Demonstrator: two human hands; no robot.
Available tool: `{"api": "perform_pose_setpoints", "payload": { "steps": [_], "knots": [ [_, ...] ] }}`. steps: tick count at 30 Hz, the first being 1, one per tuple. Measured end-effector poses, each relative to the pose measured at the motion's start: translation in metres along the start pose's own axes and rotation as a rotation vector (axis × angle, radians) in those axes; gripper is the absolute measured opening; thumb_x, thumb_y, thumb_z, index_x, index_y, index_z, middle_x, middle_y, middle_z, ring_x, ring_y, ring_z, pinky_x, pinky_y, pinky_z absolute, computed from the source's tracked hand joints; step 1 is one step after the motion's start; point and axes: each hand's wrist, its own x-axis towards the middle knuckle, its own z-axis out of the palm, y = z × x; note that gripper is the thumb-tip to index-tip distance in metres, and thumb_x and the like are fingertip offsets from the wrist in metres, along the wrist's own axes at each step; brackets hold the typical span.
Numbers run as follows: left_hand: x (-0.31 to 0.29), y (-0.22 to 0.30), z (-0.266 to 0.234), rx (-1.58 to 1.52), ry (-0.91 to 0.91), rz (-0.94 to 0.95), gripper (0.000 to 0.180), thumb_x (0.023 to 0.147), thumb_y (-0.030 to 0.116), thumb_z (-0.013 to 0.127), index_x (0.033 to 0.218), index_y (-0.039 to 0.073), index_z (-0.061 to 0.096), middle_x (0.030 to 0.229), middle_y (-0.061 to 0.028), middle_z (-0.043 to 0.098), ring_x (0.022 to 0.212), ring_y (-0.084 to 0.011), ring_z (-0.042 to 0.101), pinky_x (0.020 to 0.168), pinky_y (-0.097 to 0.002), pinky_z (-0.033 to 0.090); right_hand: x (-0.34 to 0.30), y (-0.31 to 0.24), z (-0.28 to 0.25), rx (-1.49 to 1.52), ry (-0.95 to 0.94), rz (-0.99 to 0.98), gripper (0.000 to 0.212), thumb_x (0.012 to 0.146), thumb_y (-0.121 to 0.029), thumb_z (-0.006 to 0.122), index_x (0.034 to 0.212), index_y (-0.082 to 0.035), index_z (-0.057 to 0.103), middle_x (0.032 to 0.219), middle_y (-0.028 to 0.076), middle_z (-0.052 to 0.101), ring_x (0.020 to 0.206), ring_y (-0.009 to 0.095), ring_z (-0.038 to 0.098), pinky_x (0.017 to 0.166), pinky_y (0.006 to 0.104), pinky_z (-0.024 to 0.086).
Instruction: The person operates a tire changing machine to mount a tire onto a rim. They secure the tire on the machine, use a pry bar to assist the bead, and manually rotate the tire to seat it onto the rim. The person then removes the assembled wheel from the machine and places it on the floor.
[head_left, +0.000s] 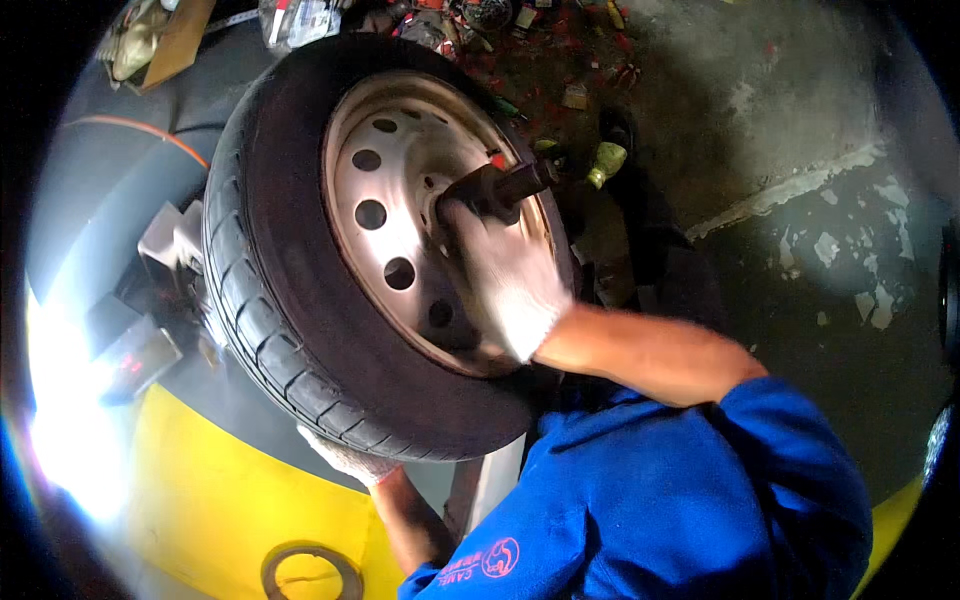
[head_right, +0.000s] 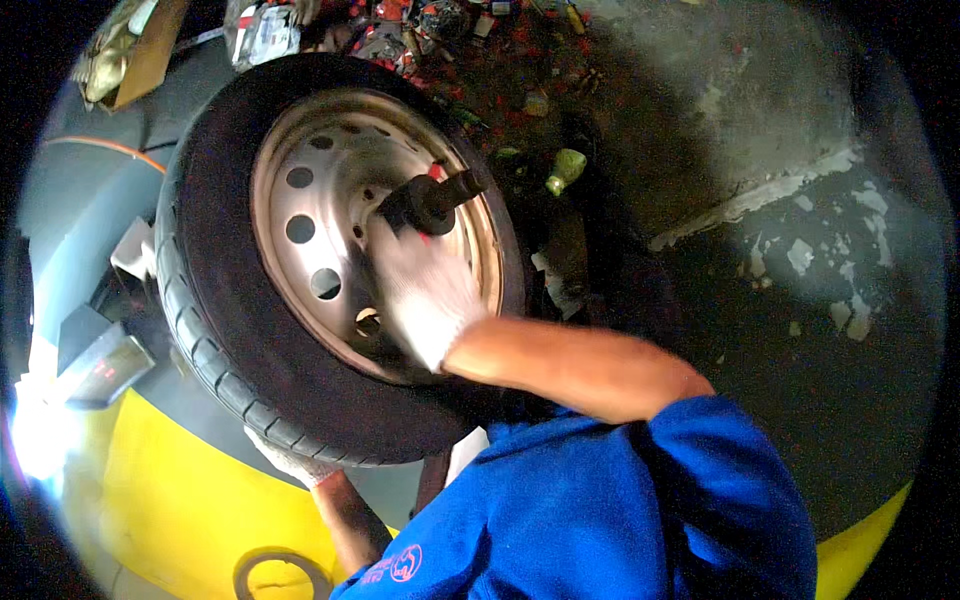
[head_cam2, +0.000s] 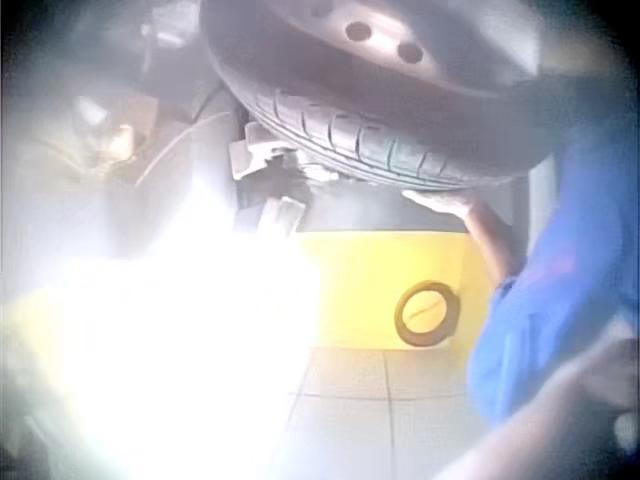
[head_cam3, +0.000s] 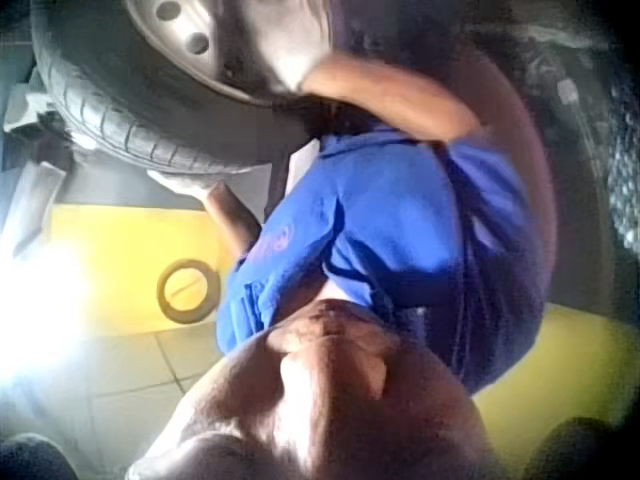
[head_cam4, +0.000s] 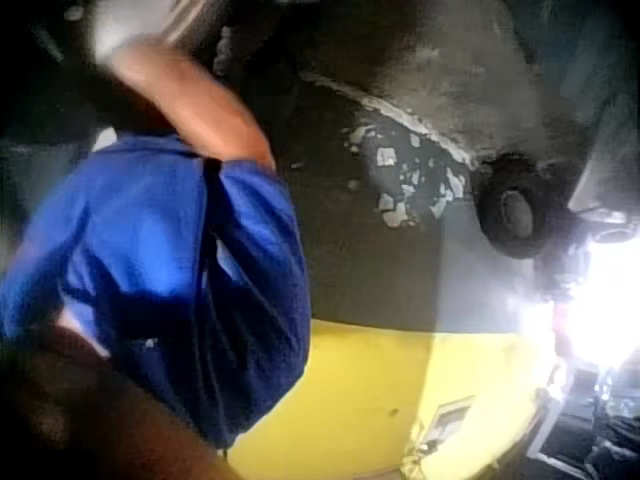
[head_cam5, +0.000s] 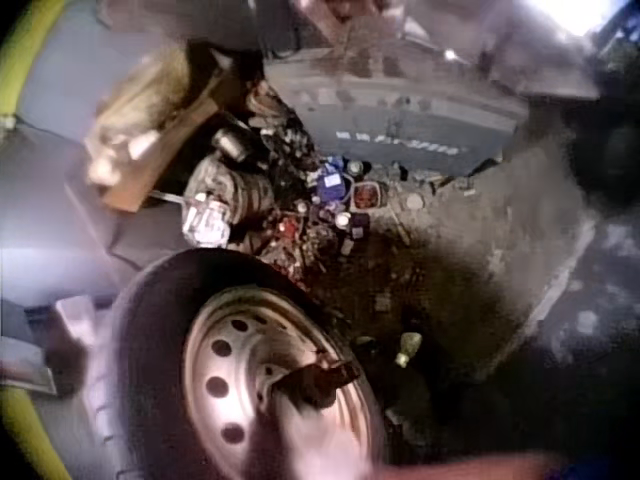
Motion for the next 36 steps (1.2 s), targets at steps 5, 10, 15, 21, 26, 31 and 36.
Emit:
{"api": "perform_pose_setpoints", "payload": {
  "steps": [5, 10, 15, 21, 26, 31, 36],
  "knots": [
    [-0.014, 0.045, 0.060, -0.247, 0.066, -0.091, 0.057, 0.113, 0.043, 0.034, 0.155, 0.005, 0.041, 0.157, -0.0122, 0.047, 0.140, -0.0301, 0.048, 0.121, -0.0461, 0.035, 0.153, 0.035, -0.034, -0.395, -0.082, -0.237, 0.040, 0.094, -0.029, 0.063, 0.128, -0.010, 0.066, 0.106, 0.023, 0.075, 0.095, 0.040, 0.075, 0.080, 0.0495, 0.060],
    [-0.014, 0.041, 0.040, 0.101, 0.034, 0.135, 0.055, 0.113, 0.040, 0.037, 0.153, 0.004, 0.043, 0.154, -0.0149, 0.050, 0.135, -0.0305, 0.052, 0.117, -0.0453, 0.039, 0.230, 0.195, 0.043, -0.263, -0.304, -0.366, 0.029, 0.101, -0.026, 0.061, 0.112, -0.002, 0.072, 0.095, 0.014, 0.075, 0.083, 0.027, 0.071, 0.076, 0.0420, 0.058],
    [-0.012, 0.047, 0.053, 0.309, -0.022, 0.238, 0.053, 0.113, 0.038, 0.040, 0.151, 0.002, 0.045, 0.151, -0.0175, 0.053, 0.130, -0.0310, 0.056, 0.113, -0.0445, 0.043, 0.102, 0.304, 0.164, -0.573, -0.416, -0.380, 0.030, 0.098, -0.008, 0.053, 0.124, -0.001, 0.066, 0.078, 0.013, 0.071, 0.065, 0.022, 0.070, 0.054, 0.0373, 0.057],
    [-0.014, 0.031, 0.035, -0.148, 0.065, -0.021, 0.057, 0.112, 0.044, 0.038, 0.151, 0.004, 0.045, 0.155, -0.0152, 0.048, 0.137, -0.0311, 0.050, 0.115, -0.0467, 0.041, -0.044, 0.033, 0.033, 0.461, -0.077, 0.369, 0.040, 0.098, -0.030, 0.066, 0.117, 0.005, 0.060, 0.103, 0.027, 0.068, 0.092, 0.042, 0.071, 0.081, 0.0483, 0.058],
    [-0.016, 0.039, 0.033, -0.455, 0.150, -0.228, 0.061, 0.112, 0.049, 0.032, 0.154, 0.005, 0.043, 0.157, -0.0128, 0.046, 0.140, -0.0308, 0.047, 0.118, -0.0459, 0.037, 0.005, 0.018, 0.014, -0.189, 0.060, -0.111, 0.021, 0.084, -0.013, 0.066, 0.101, -0.001, 0.063, 0.095, 0.019, 0.067, 0.084, 0.036, 0.073, 0.071, 0.0472, 0.061],
    [-0.017, 0.015, -0.007, 0.041, 0.196, 0.001, 0.055, 0.114, 0.040, 0.036, 0.155, 0.004, 0.042, 0.158, -0.0136, 0.047, 0.139, -0.0308, 0.049, 0.120, -0.0451, 0.037, 0.109, 0.007, -0.019, -0.235, 0.015, -0.439, 0.026, 0.089, -0.024, 0.067, 0.111, -0.011, 0.066, 0.105, 0.018, 0.075, 0.095, 0.038, 0.075, 0.075, 0.0523, 0.061],
    [-0.023, 0.012, 0.002, 0.167, 0.168, 0.065, 0.054, 0.114, 0.039, 0.037, 0.154, 0.004, 0.041, 0.157, -0.0139, 0.047, 0.139, -0.0306, 0.049, 0.119, -0.0449, 0.038, 0.202, 0.073, -0.020, 0.010, -0.492, -0.124, 0.038, 0.101, -0.038, 0.055, 0.117, -0.009, 0.073, 0.114, 0.015, 0.075, 0.097, 0.028, 0.074, 0.081, 0.0469, 0.060]
  ]
}}
